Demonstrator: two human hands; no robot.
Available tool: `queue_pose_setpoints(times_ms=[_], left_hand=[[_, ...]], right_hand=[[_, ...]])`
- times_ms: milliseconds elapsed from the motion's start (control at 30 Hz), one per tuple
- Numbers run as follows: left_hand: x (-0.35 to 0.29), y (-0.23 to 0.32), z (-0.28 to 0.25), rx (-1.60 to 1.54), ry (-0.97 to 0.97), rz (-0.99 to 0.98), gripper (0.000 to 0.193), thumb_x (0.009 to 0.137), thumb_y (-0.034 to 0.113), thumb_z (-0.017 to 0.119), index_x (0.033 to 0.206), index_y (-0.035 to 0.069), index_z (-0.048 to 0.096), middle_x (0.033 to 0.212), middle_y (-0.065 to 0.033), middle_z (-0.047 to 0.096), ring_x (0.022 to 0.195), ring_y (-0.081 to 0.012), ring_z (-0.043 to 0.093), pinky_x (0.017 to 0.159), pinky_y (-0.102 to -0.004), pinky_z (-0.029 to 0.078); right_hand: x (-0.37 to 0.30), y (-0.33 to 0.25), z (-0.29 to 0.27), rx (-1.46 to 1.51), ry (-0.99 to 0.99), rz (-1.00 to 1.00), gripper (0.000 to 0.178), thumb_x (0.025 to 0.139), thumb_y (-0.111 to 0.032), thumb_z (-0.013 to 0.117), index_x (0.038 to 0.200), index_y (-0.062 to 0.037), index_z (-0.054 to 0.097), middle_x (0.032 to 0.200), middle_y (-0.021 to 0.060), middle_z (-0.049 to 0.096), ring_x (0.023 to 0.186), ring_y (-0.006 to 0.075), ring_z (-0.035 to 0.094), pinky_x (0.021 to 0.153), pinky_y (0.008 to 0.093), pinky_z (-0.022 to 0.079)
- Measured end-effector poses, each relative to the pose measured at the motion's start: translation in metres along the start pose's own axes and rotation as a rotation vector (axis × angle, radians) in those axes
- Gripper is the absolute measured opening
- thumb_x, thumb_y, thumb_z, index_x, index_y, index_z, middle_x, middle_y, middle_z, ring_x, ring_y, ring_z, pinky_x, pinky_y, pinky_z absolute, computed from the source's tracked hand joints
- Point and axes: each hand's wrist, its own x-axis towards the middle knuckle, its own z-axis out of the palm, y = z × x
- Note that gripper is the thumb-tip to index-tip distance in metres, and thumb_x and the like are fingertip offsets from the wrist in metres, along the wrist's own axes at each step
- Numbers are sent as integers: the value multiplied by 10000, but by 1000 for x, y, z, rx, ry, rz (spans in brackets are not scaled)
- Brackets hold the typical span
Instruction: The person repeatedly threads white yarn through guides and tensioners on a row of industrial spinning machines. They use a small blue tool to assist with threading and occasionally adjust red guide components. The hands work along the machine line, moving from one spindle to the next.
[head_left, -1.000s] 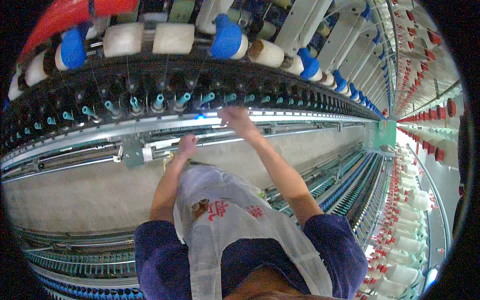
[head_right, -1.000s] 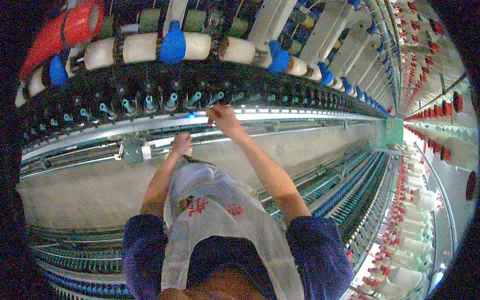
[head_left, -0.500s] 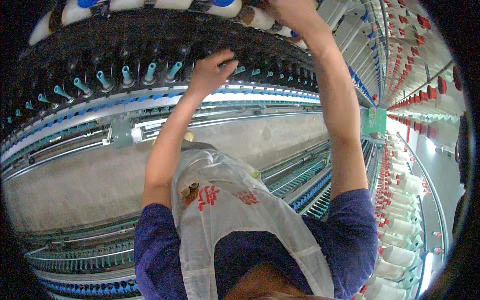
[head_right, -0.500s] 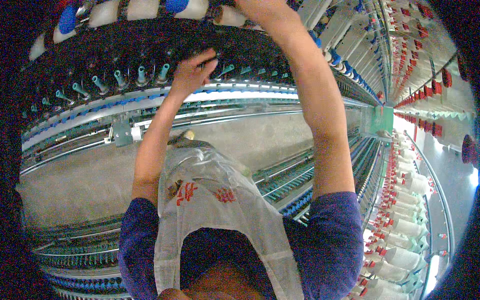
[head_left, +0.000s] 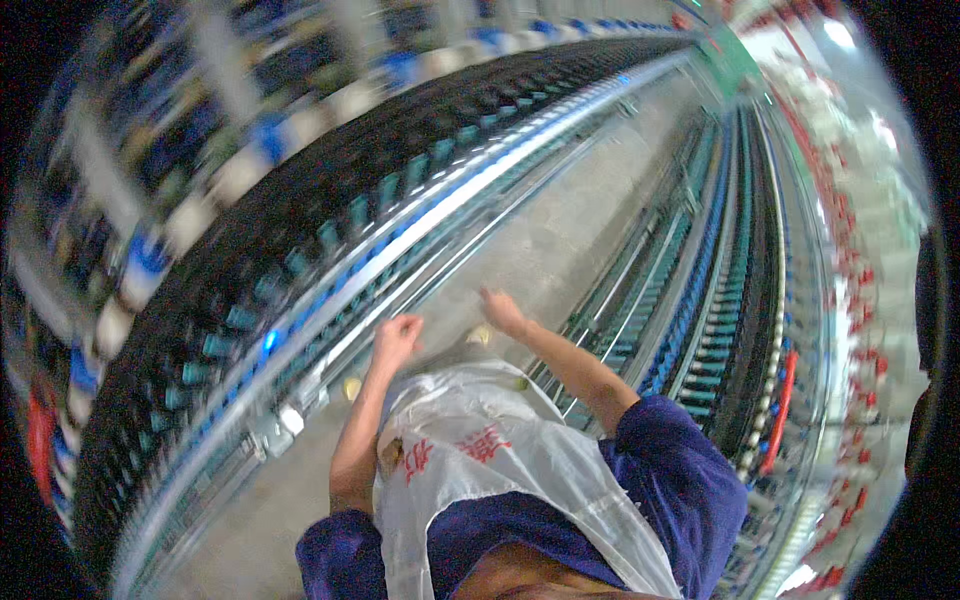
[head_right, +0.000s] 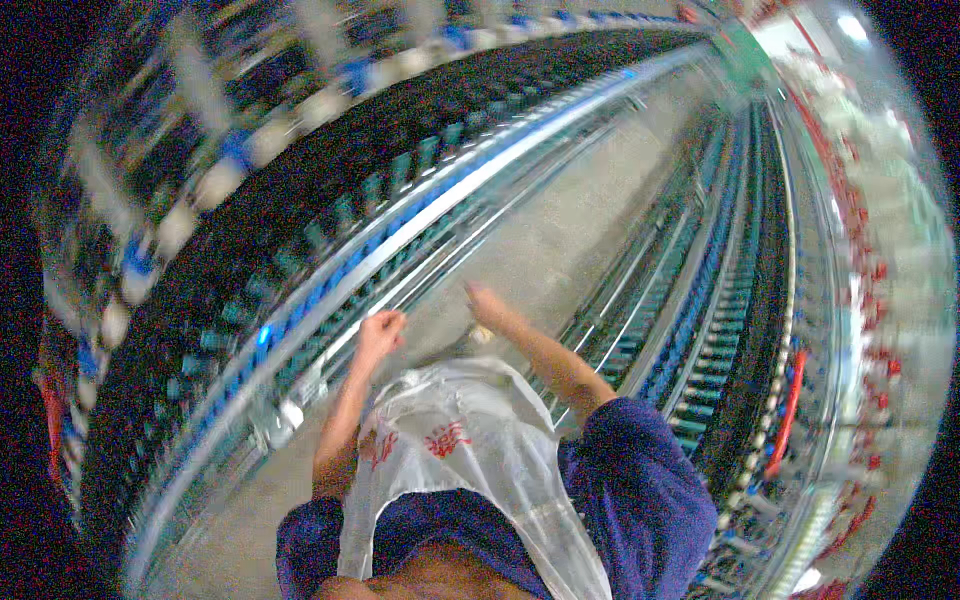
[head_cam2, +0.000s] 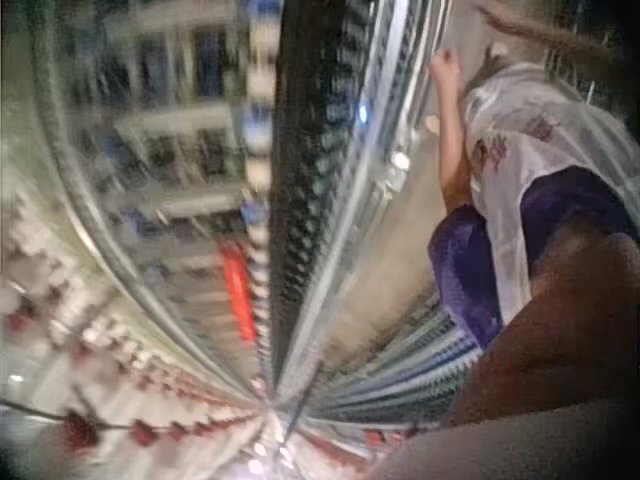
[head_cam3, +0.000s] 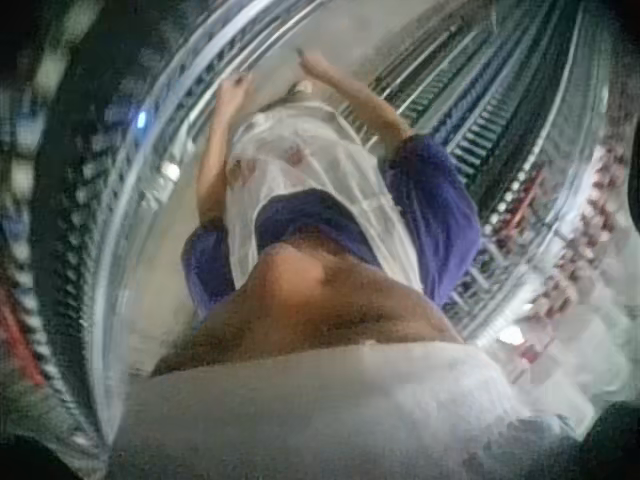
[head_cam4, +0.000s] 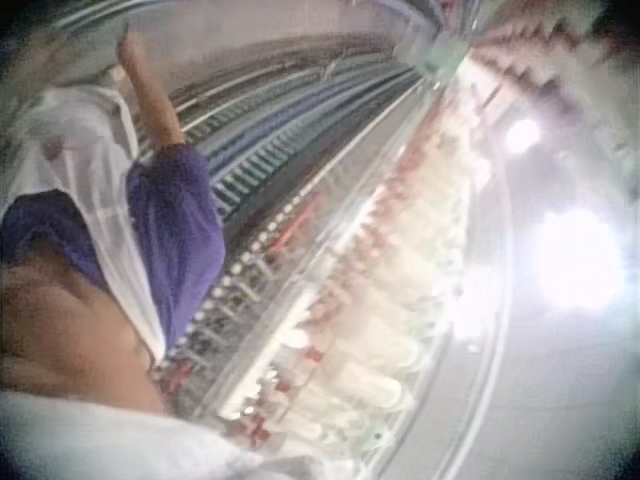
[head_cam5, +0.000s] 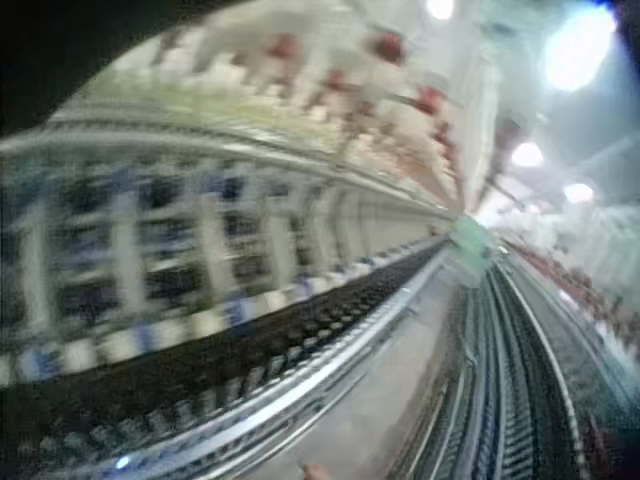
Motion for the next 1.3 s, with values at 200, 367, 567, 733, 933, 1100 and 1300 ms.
queue_pose_setpoints(times_ms=[200,367,567,733,933,1100,1300], left_hand=[[121,40,168,118,-306,-90,301,881,251,608,985,-30,635,784,-72,663,533,-131,627,467,-259,472],[205,104,339,164,-464,1,298,882,240,603,991,-35,630,793,-78,663,575,-139,640,477,-255,475],[302,170,491,240,-608,-30,281,886,224,588,980,-37,630,803,-79,661,591,-138,636,493,-250,488],[439,185,580,213,-579,-68,244,883,186,552,947,-36,632,769,-81,649,576,-152,629,506,-254,505],[625,250,730,374,-448,-11,294,868,225,575,921,-58,632,727,-110,655,588,-141,620,535,-302,492],[715,355,829,219,-452,233,270,884,209,568,998,-24,641,743,-98,665,654,-143,636,600,-295,499],[819,423,881,352,-268,264,255,888,231,558,980,10,645,736,-126,661,676,-180,651,604,-327,488]], right_hand=[[-114,324,84,-219,-526,337,383,735,-262,661,1093,-132,628,1233,58,565,1130,304,530,883,682,337],[-131,447,75,189,-175,556,535,659,-134,648,1188,-107,573,1022,175,643,924,353,619,790,414,512],[-46,586,-15,367,203,543,470,710,-161,623,1172,-82,584,987,178,652,927,343,623,816,407,500],[90,717,-105,534,272,499,454,731,-200,627,1159,-50,596,982,197,649,927,364,617,804,412,495],[215,864,-266,354,109,372,356,755,-225,633,1032,-3,652,974,209,645,920,353,625,786,401,496],[335,968,-397,313,267,289,269,790,-240,590,985,-79,682,953,160,660,886,332,634,791,396,508],[546,1042,-499,380,134,-182,269,748,-187,600,964,-42,669,867,172,664,757,273,628,694,381,490]])
